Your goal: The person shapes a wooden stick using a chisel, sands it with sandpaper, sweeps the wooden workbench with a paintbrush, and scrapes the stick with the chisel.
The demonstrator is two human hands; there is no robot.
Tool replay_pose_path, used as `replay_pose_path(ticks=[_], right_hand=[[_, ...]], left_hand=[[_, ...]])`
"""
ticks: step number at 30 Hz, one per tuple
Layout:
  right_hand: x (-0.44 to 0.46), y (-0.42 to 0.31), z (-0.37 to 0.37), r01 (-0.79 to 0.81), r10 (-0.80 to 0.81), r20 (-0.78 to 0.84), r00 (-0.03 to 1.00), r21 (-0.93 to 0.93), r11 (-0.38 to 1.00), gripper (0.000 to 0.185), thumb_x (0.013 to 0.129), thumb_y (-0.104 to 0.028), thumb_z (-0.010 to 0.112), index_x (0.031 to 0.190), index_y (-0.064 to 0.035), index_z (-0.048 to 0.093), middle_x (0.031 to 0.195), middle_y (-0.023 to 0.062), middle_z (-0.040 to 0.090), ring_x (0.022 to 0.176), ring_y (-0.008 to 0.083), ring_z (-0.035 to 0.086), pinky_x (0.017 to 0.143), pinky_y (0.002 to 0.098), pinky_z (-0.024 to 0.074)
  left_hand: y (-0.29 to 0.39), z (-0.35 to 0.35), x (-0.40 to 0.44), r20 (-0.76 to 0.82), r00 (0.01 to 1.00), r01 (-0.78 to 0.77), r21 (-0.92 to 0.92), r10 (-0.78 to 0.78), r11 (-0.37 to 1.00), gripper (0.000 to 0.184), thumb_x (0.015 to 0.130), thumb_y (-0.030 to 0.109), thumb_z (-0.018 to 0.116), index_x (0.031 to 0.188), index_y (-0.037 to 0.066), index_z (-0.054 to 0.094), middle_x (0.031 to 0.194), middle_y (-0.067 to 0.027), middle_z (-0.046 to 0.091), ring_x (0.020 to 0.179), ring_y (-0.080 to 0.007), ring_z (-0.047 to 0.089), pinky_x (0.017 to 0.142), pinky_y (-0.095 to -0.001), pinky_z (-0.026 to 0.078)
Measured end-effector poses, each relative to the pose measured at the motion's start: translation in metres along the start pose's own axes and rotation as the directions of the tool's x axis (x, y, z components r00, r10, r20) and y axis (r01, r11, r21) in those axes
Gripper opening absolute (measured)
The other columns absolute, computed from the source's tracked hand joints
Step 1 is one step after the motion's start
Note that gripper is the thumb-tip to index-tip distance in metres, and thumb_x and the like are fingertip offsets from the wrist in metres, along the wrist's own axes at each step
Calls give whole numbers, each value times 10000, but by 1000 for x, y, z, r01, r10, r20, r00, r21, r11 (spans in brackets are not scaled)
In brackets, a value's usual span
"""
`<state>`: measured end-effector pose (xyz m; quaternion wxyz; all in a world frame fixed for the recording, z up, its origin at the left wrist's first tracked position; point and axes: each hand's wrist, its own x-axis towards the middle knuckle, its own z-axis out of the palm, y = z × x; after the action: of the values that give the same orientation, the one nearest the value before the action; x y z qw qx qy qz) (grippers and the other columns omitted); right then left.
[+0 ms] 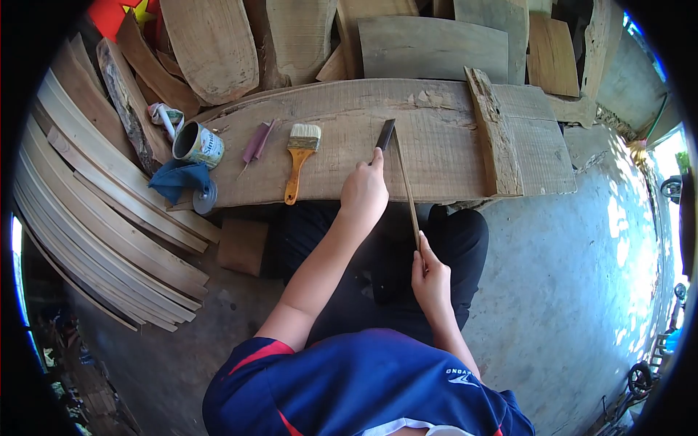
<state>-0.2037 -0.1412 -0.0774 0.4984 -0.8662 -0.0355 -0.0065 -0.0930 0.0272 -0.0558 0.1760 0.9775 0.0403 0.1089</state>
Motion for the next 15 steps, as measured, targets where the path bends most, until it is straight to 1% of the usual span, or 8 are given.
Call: replay_pose_path(ticks=[3, 5, 6, 8, 9, 11, 15], right_hand=[[3, 0, -4, -16, 16, -3, 1000, -3, 1000, 392, 867, -45, 516, 1260, -44, 504, 518, 171, 433, 388, 157, 414, 429, 279, 378], [3, -1, -4, -11, 11, 8, 1000, -34, 999, 404, 861, -40, 519, 1265, -48, 499, 536, 184, 469, 403, 206, 476, 442, 309, 402], [2, 0, -2, -13, 13, 6, 1000, -32, 999, 404, 861, -40, 519, 1265, -48, 499, 536, 184, 469, 403, 206, 476, 442, 309, 402], [0, 0, 3, 63, -66, -16, 998, -138, 988, 419, 853, -40, 525, 1270, -54, 494, 568, 191, 517, 457, 265, 545, 465, 355, 428], [-1, -1, 3, 63, -65, -14, 998, -137, 989, 419, 853, -40, 525, 1270, -54, 494, 568, 191, 517, 457, 265, 545, 465, 355, 428], [0, -3, 3, 44, -42, 14, 999, -196, 980, 431, 847, -41, 529, 1276, -60, 487, 591, 187, 545, 513, 303, 579, 484, 389, 442], [1, -1, 1, 60, -61, 0, 998, -188, 980, 434, 846, -45, 533, 1278, -61, 486, 579, 183, 538, 502, 297, 574, 484, 386, 446]], left_hand=[[5, -8, -1, 27, 1000, -12, 18, 11, 1000, 387, 881, 129, 494, 1252, 19, 486, 789, -219, 589, 723, -360, 617, 650, -419, 506], [10, -16, -11, 133, 991, 18, 66, -26, 998, 385, 884, 124, 489, 1254, 19, 485, 800, -221, 589, 737, -356, 621, 657, -413, 512], [10, -15, -10, 135, 991, 16, 67, -25, 998, 385, 884, 124, 489, 1254, 19, 485, 800, -221, 589, 737, -356, 621, 657, -413, 512], [6, -9, -4, 82, 996, 21, 59, -25, 998, 388, 884, 123, 489, 1258, 20, 483, 800, -221, 591, 726, -355, 625, 643, -417, 515], [4, -6, 0, 83, 996, 23, 61, -28, 998, 388, 884, 123, 489, 1258, 20, 483, 800, -221, 591, 726, -355, 625, 643, -417, 515], [1, -3, 9, 27, 1000, 13, 76, -15, 997, 390, 885, 121, 489, 1261, 18, 481, 789, -217, 595, 704, -357, 626, 628, -418, 516], [8, -16, -8, 83, 996, 14, 43, -18, 999, 390, 884, 129, 494, 1257, 16, 483, 780, -219, 596, 708, -358, 626, 631, -420, 516]])
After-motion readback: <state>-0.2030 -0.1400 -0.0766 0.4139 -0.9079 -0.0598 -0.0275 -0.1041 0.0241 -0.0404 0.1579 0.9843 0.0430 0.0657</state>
